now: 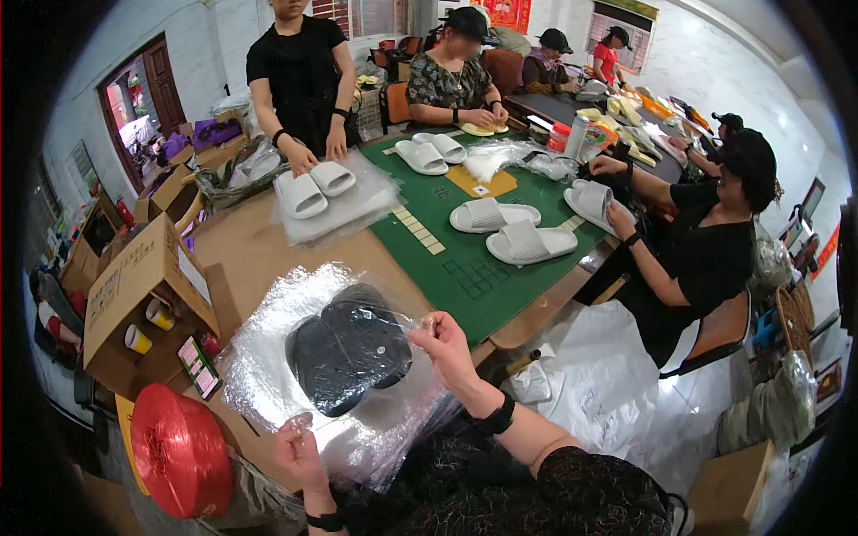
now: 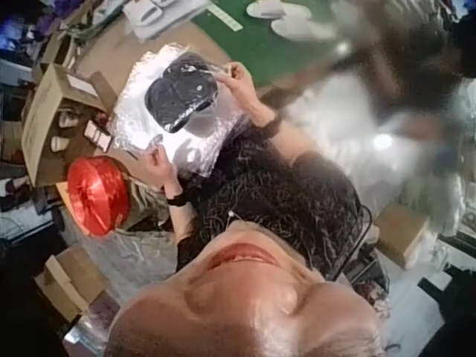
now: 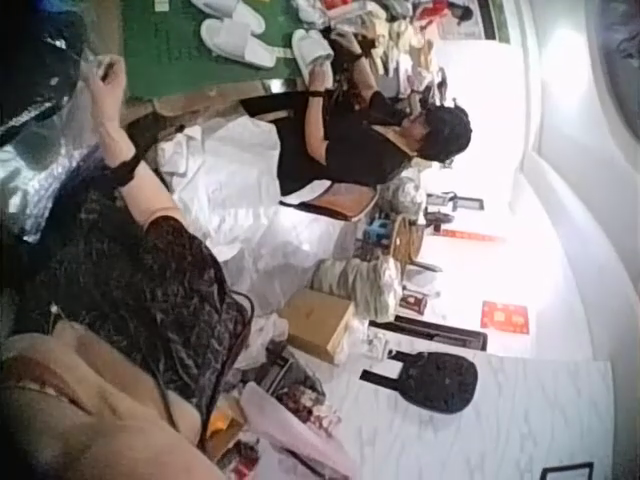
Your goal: The recorder is bagging pairs of slippers into plastic bags at a factory table.
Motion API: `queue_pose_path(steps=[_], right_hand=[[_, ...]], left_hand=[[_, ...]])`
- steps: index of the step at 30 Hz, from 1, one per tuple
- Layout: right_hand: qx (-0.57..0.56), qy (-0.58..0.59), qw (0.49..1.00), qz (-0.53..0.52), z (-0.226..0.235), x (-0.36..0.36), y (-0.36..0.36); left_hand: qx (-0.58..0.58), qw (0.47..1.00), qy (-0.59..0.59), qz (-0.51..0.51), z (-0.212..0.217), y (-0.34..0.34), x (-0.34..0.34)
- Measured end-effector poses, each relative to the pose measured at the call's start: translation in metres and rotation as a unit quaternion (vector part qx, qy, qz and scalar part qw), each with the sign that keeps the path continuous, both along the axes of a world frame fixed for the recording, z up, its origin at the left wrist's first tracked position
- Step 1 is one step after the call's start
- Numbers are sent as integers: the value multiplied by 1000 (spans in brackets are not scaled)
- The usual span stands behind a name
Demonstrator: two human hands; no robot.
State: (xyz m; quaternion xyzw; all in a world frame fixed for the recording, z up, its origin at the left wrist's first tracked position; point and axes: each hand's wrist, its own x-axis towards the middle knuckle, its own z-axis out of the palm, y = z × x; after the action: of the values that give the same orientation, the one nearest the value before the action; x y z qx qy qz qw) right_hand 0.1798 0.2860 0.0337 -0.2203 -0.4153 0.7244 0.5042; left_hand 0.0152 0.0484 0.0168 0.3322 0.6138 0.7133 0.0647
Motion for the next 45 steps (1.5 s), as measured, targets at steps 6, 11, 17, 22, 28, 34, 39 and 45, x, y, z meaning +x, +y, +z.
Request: queue_pose_path(steps=[6,11,17,22,28,34,39,45], right_hand=[[-243,95,964,43,-49,16,-3],[-276,58,958,61,-69,12,-4],[-245,25,960,131,-20,18,-13],[-239,-64,950,192,-13,10,-19],[-157,-85,941,287,-8,14,-30],[5,-186,958,220,8,17,-44],[115,-122,978,124,-10,-5,-69],[244,-198,949,22,-20,-20,-97]], left_hand=[[22,998,-52,2,-52,-7,10],[36,981,-179,62,-32,2,28],[86,875,-477,28,-14,-3,15],[-49,990,30,-127,-49,-20,-5],[82,818,-537,-188,-5,-3,3],[-8,895,-426,-131,11,4,28],[84,806,-553,-195,10,19,40],[97,824,-526,-189,-7,18,44]])
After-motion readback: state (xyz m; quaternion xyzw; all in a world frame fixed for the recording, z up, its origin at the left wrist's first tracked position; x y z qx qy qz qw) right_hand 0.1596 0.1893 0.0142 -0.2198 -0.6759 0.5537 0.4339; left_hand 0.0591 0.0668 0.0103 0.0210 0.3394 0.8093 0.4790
